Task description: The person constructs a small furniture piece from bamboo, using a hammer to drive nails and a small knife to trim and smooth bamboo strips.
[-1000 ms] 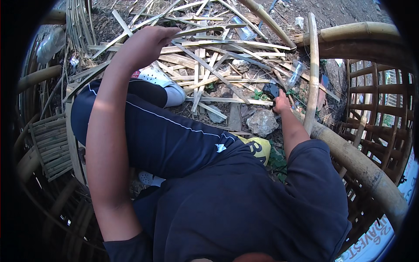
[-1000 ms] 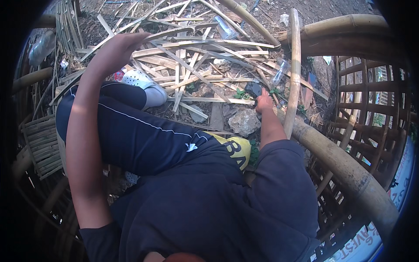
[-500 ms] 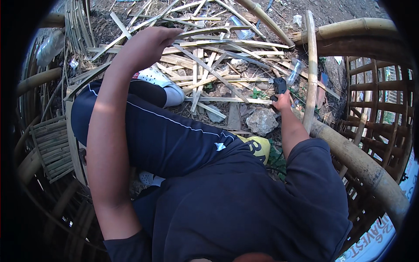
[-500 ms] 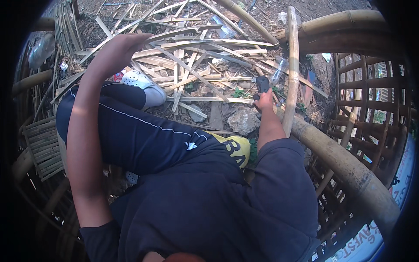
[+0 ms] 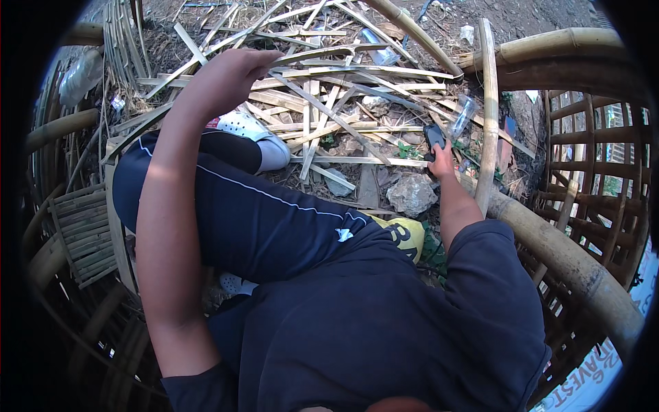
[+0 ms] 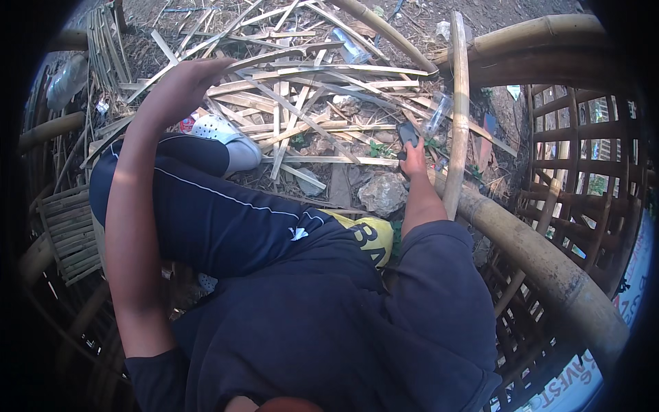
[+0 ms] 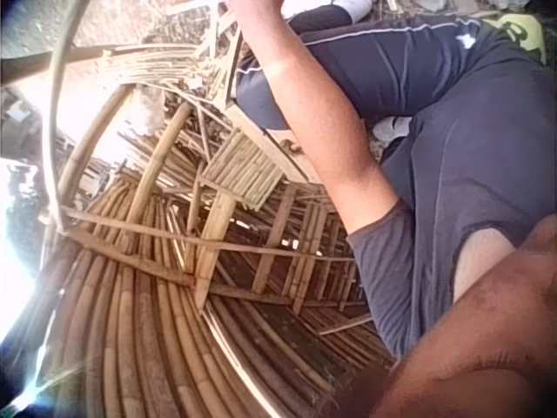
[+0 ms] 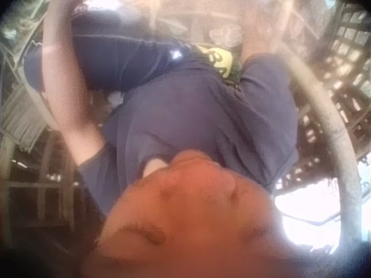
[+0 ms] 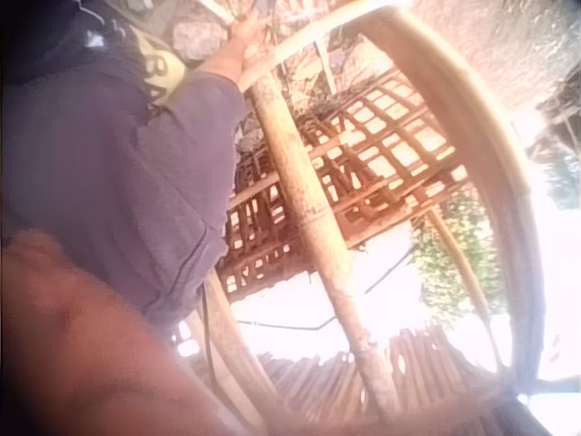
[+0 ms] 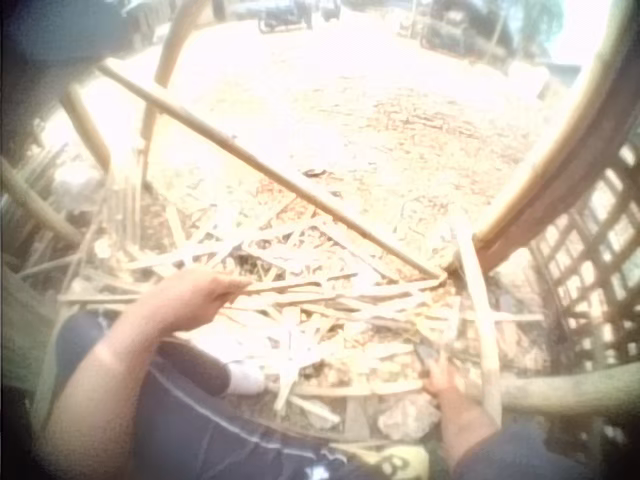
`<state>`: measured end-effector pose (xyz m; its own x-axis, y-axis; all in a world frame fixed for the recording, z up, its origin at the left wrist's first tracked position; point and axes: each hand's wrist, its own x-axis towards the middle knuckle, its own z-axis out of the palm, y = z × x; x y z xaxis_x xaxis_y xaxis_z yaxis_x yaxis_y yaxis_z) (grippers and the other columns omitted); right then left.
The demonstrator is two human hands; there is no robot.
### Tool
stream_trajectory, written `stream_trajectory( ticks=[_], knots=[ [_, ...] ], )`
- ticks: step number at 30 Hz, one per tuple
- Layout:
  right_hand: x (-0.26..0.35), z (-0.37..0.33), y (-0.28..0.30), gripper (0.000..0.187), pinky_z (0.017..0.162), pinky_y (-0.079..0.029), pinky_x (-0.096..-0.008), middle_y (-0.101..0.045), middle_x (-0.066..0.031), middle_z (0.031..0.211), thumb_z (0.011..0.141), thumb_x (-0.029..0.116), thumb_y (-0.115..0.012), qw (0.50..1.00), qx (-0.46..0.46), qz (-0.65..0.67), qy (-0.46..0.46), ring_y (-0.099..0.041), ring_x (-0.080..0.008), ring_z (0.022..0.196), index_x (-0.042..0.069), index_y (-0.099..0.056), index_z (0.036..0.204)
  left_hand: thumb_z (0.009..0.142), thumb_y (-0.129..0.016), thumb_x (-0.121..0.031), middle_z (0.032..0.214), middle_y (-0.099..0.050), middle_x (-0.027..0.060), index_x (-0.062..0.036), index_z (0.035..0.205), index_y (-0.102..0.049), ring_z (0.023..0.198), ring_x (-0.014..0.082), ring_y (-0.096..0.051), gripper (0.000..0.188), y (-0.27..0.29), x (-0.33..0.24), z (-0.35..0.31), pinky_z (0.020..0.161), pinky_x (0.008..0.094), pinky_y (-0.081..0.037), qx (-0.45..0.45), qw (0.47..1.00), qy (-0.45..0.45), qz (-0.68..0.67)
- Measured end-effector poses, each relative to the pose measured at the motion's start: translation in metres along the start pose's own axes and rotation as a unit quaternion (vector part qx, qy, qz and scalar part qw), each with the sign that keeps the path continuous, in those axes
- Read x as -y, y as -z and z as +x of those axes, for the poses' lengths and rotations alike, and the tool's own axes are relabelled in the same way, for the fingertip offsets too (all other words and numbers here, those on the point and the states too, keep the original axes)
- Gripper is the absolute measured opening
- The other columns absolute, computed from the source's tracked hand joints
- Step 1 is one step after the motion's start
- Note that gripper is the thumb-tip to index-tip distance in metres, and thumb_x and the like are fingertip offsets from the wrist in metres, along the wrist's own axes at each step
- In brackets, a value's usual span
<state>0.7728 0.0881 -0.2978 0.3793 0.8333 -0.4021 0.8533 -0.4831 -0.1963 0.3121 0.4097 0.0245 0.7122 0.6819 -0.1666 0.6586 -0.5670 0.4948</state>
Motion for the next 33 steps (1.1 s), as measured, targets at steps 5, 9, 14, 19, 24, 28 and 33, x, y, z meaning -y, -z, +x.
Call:
stream_trajectory(
  ticks=[5,9,14,19,24,28,33],
  knots=[
    [0.011,0.003,-0.005,0.094,0.103,-0.047,-0.0483,-0.039,-0.0267,0.139,0.062,0.008,-0.088,0.998,-0.051,-0.001,-0.044,-0.051,-0.0463,0.122,0.005,-0.031,0.136,0.096,-0.059,-0.012,0.107,-0.070,0.0206,-0.0080,0.126,-0.066,0.099,0.0378,-0.067,0.031,-0.001,-0.006,0.002,0.086,0.0432,-0.052,0.003,0.999,0.033,-0.015],
    [0.019,0.018,0.001,0.102,0.105,-0.046,-0.0490,-0.044,-0.0239,0.139,0.067,0.014,-0.088,0.983,0.059,-0.031,-0.174,-0.049,-0.0426,0.127,0.007,-0.022,0.144,0.096,-0.059,-0.011,0.107,-0.070,0.0208,-0.0081,0.127,-0.066,0.099,0.0379,-0.067,0.032,-0.002,-0.001,0.001,0.085,0.0435,-0.052,-0.001,1.000,0.008,-0.003],
    [0.024,0.026,-0.001,0.102,0.105,-0.046,-0.0497,-0.046,-0.0227,0.137,0.069,0.017,-0.088,0.968,0.100,-0.060,-0.222,-0.049,-0.0402,0.129,0.008,-0.019,0.144,0.095,-0.058,-0.008,0.100,-0.070,0.0209,-0.0096,0.126,-0.066,0.094,0.0376,-0.067,0.033,-0.001,0.002,-0.002,0.081,0.0443,-0.051,-0.006,1.000,-0.005,0.020],
    [0.018,0.025,0.000,0.102,0.105,-0.046,-0.0508,-0.045,-0.0225,0.141,0.068,0.028,-0.092,0.966,0.112,-0.046,-0.227,-0.049,-0.0396,0.130,0.008,-0.023,0.141,0.088,-0.052,0.003,0.111,-0.070,0.0214,-0.0027,0.131,-0.061,0.101,0.0330,-0.069,0.045,-0.002,0.002,0.003,0.089,0.0411,-0.053,0.020,0.998,-0.011,0.050],
    [0.031,0.028,0.011,0.103,0.104,-0.047,-0.0523,-0.046,-0.0198,0.141,0.067,0.036,-0.091,0.951,0.117,-0.055,-0.280,-0.048,-0.0375,0.132,0.009,-0.025,0.141,0.094,-0.058,-0.009,0.094,-0.070,0.0200,-0.0090,0.125,-0.067,0.089,0.0370,-0.068,0.032,-0.011,0.010,0.005,0.079,0.0436,-0.052,-0.049,0.997,-0.059,0.021],
    [0.040,0.033,0.031,0.106,0.103,-0.049,-0.0529,-0.045,-0.0203,0.143,0.067,0.040,-0.090,0.942,0.090,-0.048,-0.318,-0.048,-0.0392,0.131,0.009,-0.024,0.144,0.095,-0.057,-0.010,0.094,-0.070,0.0201,-0.0087,0.125,-0.067,0.088,0.0369,-0.067,0.032,-0.010,0.003,0.008,0.078,0.0439,-0.052,-0.048,0.997,-0.052,0.014],
    [0.072,0.043,0.076,0.114,0.103,-0.049,-0.0520,-0.046,-0.0256,0.145,0.068,0.042,-0.089,0.951,0.045,-0.036,-0.304,-0.050,-0.0412,0.131,0.000,-0.022,0.150,0.096,-0.056,-0.011,0.089,-0.069,0.0195,-0.0082,0.126,-0.066,0.084,0.0365,-0.067,0.032,-0.005,-0.003,0.003,0.077,0.0445,-0.051,-0.038,0.999,-0.013,0.008]
  ],
)
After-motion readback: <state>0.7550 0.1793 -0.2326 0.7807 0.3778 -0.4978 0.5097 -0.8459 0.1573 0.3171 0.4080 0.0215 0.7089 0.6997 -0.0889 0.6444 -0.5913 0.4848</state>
